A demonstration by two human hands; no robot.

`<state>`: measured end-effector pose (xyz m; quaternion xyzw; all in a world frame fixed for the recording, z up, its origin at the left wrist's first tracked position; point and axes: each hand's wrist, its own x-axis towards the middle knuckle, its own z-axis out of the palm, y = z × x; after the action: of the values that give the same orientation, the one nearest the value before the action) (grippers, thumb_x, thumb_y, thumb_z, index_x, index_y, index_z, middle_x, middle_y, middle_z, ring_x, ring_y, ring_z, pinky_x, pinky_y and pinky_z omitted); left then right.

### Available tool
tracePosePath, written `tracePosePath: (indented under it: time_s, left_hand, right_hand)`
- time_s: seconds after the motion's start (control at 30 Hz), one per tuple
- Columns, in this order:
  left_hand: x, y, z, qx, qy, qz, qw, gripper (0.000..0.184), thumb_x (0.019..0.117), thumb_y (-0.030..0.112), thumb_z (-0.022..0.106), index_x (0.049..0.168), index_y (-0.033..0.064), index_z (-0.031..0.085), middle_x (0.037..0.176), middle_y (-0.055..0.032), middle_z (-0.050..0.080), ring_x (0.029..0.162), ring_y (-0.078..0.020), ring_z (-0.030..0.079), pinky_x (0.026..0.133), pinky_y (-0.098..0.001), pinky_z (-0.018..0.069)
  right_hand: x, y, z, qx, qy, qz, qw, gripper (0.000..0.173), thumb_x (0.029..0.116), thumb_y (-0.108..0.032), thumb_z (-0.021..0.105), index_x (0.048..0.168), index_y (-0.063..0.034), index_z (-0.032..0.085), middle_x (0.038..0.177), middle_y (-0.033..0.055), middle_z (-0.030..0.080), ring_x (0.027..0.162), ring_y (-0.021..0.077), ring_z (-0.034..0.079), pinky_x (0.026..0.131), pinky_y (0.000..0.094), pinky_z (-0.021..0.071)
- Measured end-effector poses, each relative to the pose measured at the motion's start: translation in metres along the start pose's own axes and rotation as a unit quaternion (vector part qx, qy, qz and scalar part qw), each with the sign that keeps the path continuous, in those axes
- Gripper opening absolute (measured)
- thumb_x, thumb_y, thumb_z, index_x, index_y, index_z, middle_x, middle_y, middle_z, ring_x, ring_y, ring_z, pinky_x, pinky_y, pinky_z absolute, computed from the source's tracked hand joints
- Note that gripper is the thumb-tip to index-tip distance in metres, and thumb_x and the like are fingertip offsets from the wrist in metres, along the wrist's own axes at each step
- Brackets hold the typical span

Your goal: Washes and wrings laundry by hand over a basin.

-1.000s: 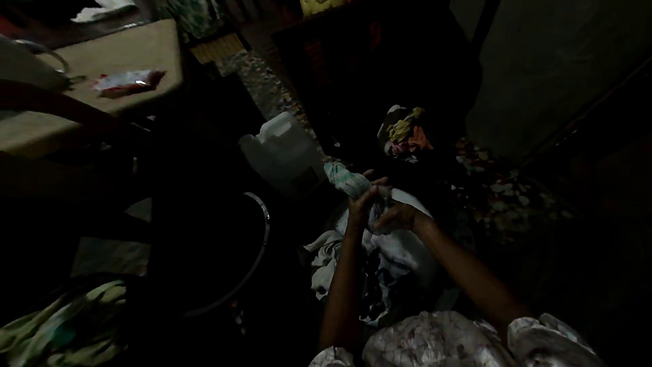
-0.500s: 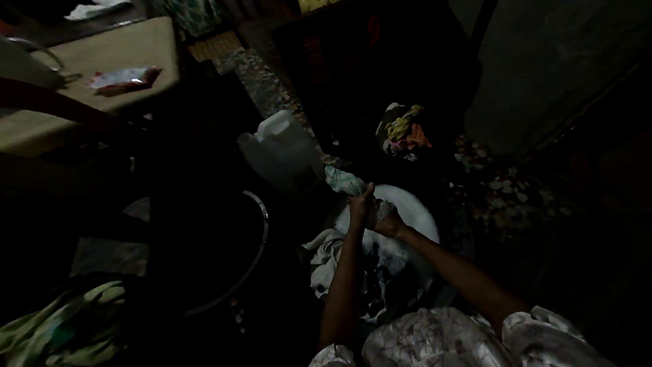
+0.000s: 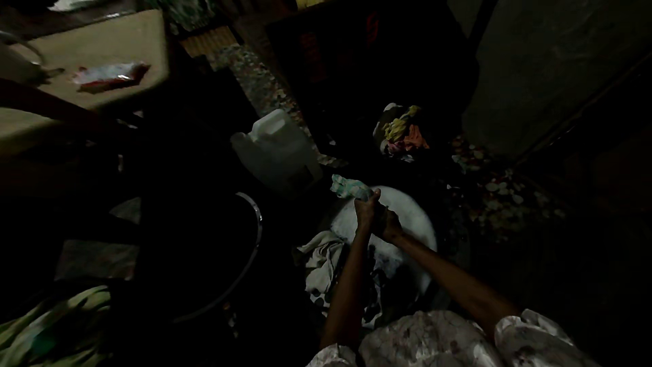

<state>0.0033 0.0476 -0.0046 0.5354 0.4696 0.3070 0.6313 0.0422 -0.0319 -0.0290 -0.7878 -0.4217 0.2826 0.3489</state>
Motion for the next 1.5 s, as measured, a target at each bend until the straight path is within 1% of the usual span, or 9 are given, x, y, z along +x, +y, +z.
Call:
tracePosePath:
  time_s: [0.13,0.2,0.3,0.53,0.7,0.83,1.07,1.27,1.5]
  left_hand:
    - [0.003,0.016,0.0,0.072,-0.034,-0.014,0.997,0.061,0.0919,0.019,0.076,0.137,-0.008,0.046,0.118,-0.0216,0.063,0.102,-0.0217,0.063,0.091,-0.0376,0.0529]
    - [0.005,0.021,0.0,0.128,-0.055,-0.001,0.99,0.053,0.0907,0.018,0.076,0.13,-0.0084,0.052,0.11,-0.0199,0.066,0.095,-0.0217,0.066,0.085,-0.0385,0.0559]
    - [0.002,0.028,0.002,0.269,-0.142,0.05,0.951,0.041,0.0934,0.02,0.071,0.121,-0.0073,0.06,0.105,-0.0165,0.066,0.093,-0.0199,0.065,0.087,-0.038,0.0538]
    - [0.003,0.034,0.018,0.43,-0.234,0.13,0.862,0.057,0.0917,0.03,0.072,0.13,-0.0095,0.056,0.118,-0.0275,0.064,0.114,-0.0361,0.062,0.102,-0.0495,0.0469]
    - [0.023,0.028,0.013,0.31,-0.187,0.362,0.859,0.077,0.085,0.045,0.072,0.139,-0.0072,0.054,0.129,-0.026,0.061,0.117,-0.0335,0.061,0.101,-0.0466,0.0509]
    - [0.038,0.046,0.017,0.279,-0.182,0.369,0.867,0.065,0.0876,0.031,0.073,0.136,-0.0083,0.055,0.125,-0.0239,0.063,0.112,-0.0275,0.062,0.098,-0.0395,0.0513]
    - [0.155,0.11,0.128,0.417,-0.21,0.334,0.819,0.037,0.093,0.02,0.072,0.127,0.0051,0.068,0.137,-0.0268,0.056,0.13,-0.0429,0.051,0.108,-0.0545,0.0436]
    - [0.26,0.082,0.232,0.578,-0.214,0.261,0.743,0.046,0.102,0.026,0.061,0.147,0.0285,0.055,0.16,-0.0223,0.034,0.143,-0.0485,0.035,0.106,-0.0697,0.0356]
    - [0.267,0.066,0.224,0.419,-0.117,0.195,0.879,0.051,0.1045,0.023,0.054,0.155,0.0199,0.044,0.147,-0.0298,0.048,0.127,-0.0469,0.055,0.104,-0.0601,0.0453]
  right_hand:
    - [0.017,0.02,-0.022,0.214,-0.084,-0.038,0.972,0.074,0.0731,-0.003,0.085,0.137,0.0092,0.05,0.127,0.0198,0.063,0.117,0.0175,0.061,0.103,0.0306,0.0487]
    - [0.031,0.02,-0.052,0.277,-0.156,-0.037,0.948,0.083,0.0785,-0.001,0.076,0.15,0.006,0.034,0.135,0.0237,0.056,0.117,0.0223,0.059,0.1,0.0356,0.05]
    - [0.047,0.017,-0.076,0.341,-0.164,-0.021,0.925,0.079,0.0921,-0.025,0.06,0.159,-0.0043,0.024,0.144,0.0234,0.051,0.119,0.0288,0.059,0.092,0.0445,0.0532]
    - [0.064,-0.005,-0.086,0.442,0.049,-0.007,0.895,0.046,0.0842,0.0,0.07,0.126,0.0101,0.051,0.112,0.0199,0.061,0.094,0.0192,0.065,0.083,0.0333,0.0578]
    - [0.094,-0.027,-0.145,0.447,0.145,-0.066,0.88,0.057,0.0834,0.003,0.07,0.137,0.0046,0.049,0.114,0.0199,0.062,0.092,0.0215,0.066,0.081,0.0371,0.0585]
    - [0.145,-0.027,-0.22,0.4,0.257,-0.145,0.867,0.067,0.0816,-0.004,0.074,0.141,0.0039,0.045,0.124,0.0194,0.062,0.104,0.02,0.065,0.087,0.0371,0.0584]
    - [0.245,0.002,-0.306,0.397,0.389,-0.231,0.799,0.076,0.0756,-0.007,0.073,0.143,0.0053,0.041,0.123,0.0176,0.06,0.1,0.0174,0.067,0.085,0.0338,0.0598]
    - [0.305,0.055,-0.336,0.315,0.437,-0.226,0.812,0.081,0.0759,-0.014,0.075,0.147,0.0047,0.04,0.136,0.0201,0.055,0.121,0.018,0.059,0.1,0.0328,0.0528]
    - [0.334,0.122,-0.309,0.319,0.368,-0.077,0.87,0.08,0.086,-0.01,0.076,0.152,0.005,0.033,0.147,0.0244,0.047,0.132,0.0238,0.051,0.11,0.0359,0.0452]
